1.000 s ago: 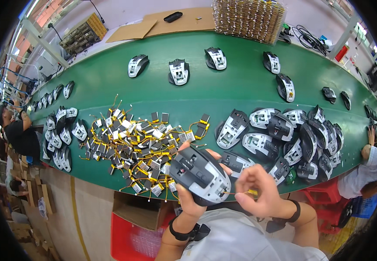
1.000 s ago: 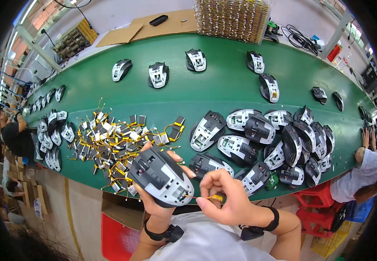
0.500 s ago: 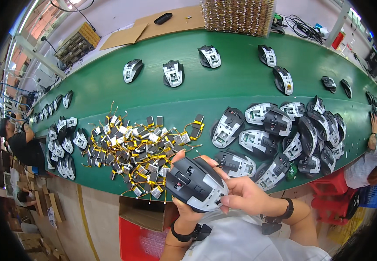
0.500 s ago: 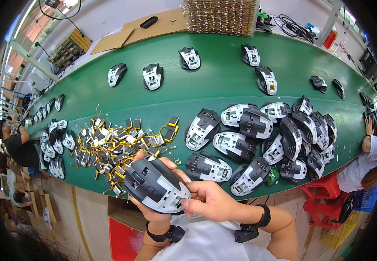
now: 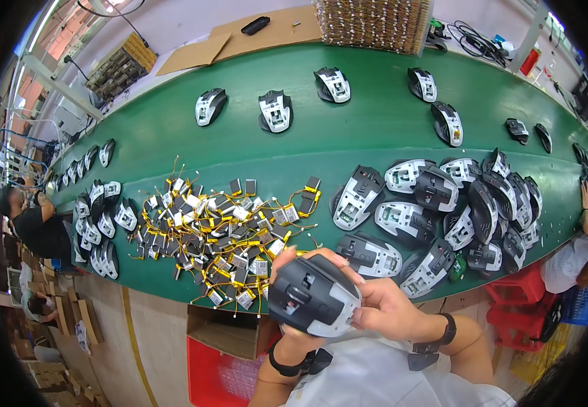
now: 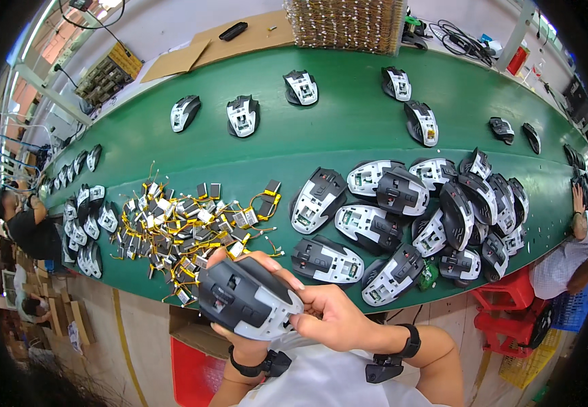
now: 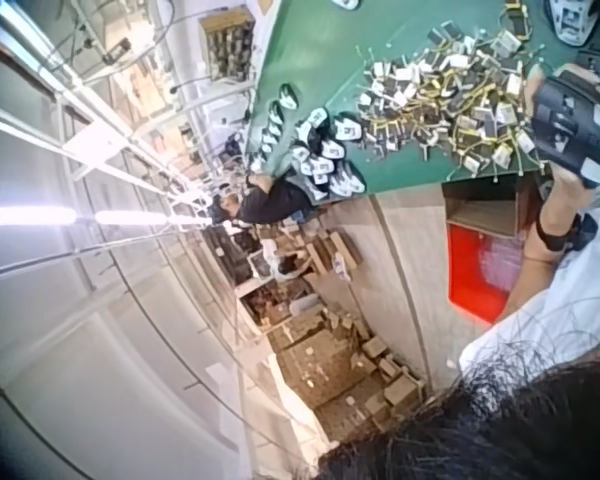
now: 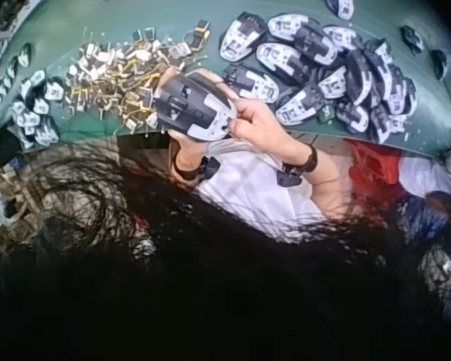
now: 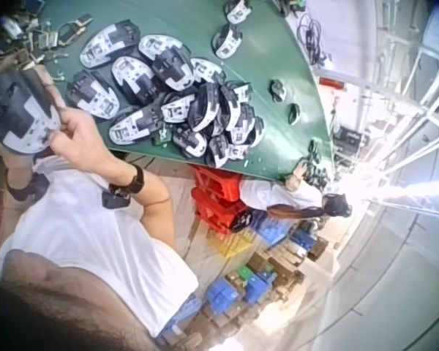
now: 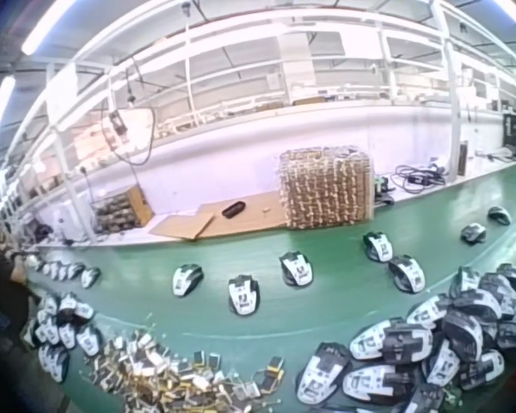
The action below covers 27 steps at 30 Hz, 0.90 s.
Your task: The person assembles computer mice at a factory workstation. They pick up a mouse shell, insert a small battery, and use a screwdriver to tighten screws on the bottom of the device. Completed units are placed in a row on the green table.
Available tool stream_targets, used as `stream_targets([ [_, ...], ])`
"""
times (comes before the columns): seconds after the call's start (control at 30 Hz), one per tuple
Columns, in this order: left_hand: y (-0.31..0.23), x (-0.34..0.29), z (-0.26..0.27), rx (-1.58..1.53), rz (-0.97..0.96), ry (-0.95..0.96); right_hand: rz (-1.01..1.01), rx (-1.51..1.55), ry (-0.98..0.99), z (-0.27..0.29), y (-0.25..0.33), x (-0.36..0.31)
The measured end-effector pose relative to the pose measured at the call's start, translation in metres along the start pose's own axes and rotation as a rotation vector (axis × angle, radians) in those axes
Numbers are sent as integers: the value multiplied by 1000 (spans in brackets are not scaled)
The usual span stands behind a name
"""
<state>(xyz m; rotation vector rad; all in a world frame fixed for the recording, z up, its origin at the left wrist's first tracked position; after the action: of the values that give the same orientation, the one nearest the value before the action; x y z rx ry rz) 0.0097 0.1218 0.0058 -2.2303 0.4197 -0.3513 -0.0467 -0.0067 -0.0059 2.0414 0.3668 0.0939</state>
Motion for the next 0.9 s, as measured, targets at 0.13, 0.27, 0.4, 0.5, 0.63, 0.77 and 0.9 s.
stream_targets([
  [0.13, 5, 7, 11, -75, 46, -91, -81, 25, -34, 4, 15, 1],
  [0.27, 7, 16, 19, -65, -20, -70, 244, -21, -169, 20, 30, -12],
  [0.4, 23, 17, 12, -63, 28, -30, 665, -145, -438, 16, 32, -3],
  [0.5, 22, 17, 8, -189, 65, -64, 794, -34, -437, 5, 33, 2],
  [0.63, 22, 18, 16, -167, 82, -52, 524, 143, -115, -11, 35, 12],
  [0.77, 19, 16, 14, -310, 82, -29, 333, 462, -124, -1, 36, 7],
  [0.9, 15, 18, 9, -335, 94, 9, 352, 486, -256, 2, 12, 13],
])
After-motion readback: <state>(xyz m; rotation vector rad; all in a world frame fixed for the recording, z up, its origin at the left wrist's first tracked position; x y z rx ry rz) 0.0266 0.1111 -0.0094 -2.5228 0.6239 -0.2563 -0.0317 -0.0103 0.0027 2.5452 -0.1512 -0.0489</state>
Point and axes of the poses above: each hand's wrist, its own x-axis towards the middle knuckle, its own z-axis out of the back of the hand, y = z × x, the point moved 3 cm from there along x, towards the middle knuckle, and after that the axes turned 9 degrees about z, right-handed, at the moved point
